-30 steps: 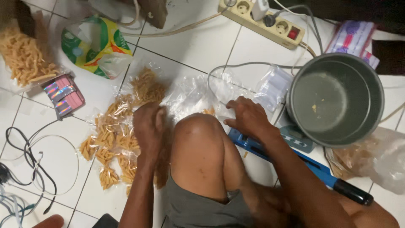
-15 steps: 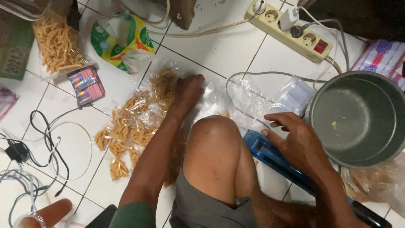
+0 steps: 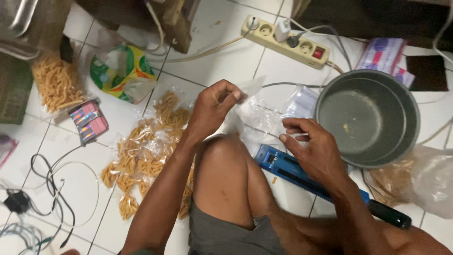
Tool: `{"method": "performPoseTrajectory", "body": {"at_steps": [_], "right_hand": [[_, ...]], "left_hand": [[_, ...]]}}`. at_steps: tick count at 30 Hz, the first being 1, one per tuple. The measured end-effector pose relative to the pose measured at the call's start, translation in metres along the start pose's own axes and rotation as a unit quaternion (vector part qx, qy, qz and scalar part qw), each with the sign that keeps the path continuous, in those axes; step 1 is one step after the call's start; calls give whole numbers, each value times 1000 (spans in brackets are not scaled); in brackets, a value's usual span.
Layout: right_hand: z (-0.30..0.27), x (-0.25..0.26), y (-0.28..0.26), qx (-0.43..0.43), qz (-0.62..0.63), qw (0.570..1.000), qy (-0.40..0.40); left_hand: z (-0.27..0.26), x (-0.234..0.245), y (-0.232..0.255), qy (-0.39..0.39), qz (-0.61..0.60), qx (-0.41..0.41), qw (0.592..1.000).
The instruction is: The person picks up fried snack pieces by hand, places them into a small plastic bag, and then uses a heat sealer to seal the bag.
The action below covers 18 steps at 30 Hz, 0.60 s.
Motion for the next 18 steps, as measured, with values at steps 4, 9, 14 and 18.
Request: {"method": "performPoseTrajectory", "body": {"at_steps": [4, 9, 14, 18], "right_hand": [[-11, 33, -15, 12, 101, 992, 79], [-29, 61, 8, 8, 241, 964, 109], [-62, 93, 0, 31, 238, 958, 159], [-114, 143, -58, 191, 18, 941, 278]], "left_hand": [[-18, -55, 65, -93, -136, 5, 986], [-26, -106, 79, -88, -170, 2, 981], [-34, -142, 93, -67, -126, -14, 990], [-46, -152, 131, -53, -41, -75, 995]]}}
Point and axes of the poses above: each hand's wrist, its own z-axis towards the middle knuckle, its own x-axis out of the back of the hand, y = z × x, the point moved 10 cm from there along z, towards the middle knuckle, and after that the axes turned 5 degrees about z, right-handed, at the moved point
